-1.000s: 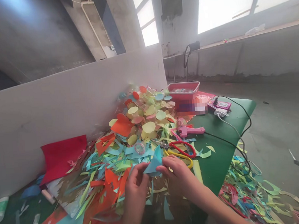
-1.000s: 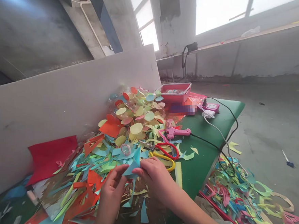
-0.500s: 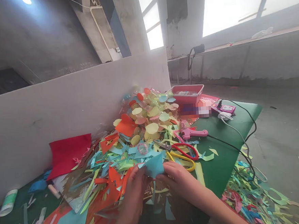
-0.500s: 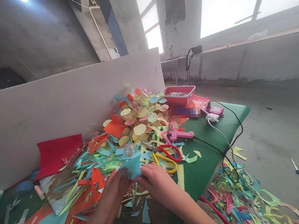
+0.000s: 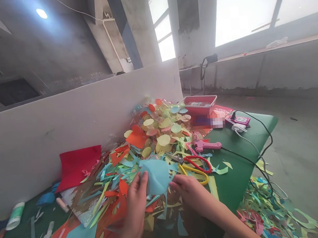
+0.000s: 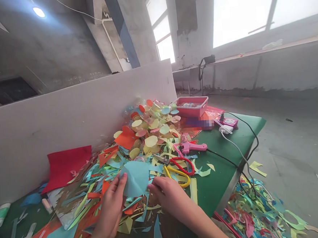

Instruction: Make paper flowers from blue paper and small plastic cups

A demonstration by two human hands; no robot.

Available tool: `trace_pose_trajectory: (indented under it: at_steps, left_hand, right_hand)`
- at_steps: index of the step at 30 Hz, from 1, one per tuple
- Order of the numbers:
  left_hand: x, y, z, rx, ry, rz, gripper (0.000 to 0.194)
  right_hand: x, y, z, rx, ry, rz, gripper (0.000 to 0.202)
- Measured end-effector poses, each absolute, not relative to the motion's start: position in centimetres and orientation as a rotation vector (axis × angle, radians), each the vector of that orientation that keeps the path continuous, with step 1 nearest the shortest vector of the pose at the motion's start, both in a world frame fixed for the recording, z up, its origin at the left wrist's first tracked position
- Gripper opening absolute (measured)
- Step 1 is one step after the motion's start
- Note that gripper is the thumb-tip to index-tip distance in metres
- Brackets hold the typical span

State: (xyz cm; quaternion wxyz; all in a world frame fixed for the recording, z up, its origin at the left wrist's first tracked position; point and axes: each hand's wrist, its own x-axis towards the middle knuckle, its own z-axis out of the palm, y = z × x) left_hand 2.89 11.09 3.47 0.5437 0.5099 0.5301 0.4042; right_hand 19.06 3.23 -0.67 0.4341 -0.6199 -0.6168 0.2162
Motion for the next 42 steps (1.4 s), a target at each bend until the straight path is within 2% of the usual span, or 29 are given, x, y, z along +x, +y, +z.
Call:
trace_pose_trajectory:
  at_steps: [3,11,20,28,42]
  left_hand:
    - [1.4,12.5,4.1,1.356,1.428,1.072,0.046]
    - [-0.1,14.0,5.9,1.542,1.477,1.081,0.051]
    - [0.0,13.9,5.8,1.595,1.463,1.039,0.048]
    - [-1.0,14.9,5.9,1.625,1.473,1.114,0.042]
    - [-2.0,16.2,4.9,1.748,1.561,1.066,0.052]
  right_hand:
    - [19.2,3.3,0.0,-1.655,-1.542,0.381,0.036]
    - [19.7,8.3,3.4,-2.022,-1.812,0.130,0.018]
    - [18.6,14.9,2.6,-2.086,-1.873,0.160,0.019]
    - [18.3,15.8,3.1,-2.069,-1.890,0.224,0.026]
    - [19.0,15.5,3.6,-2.063,-1.858,0.349,0.028]
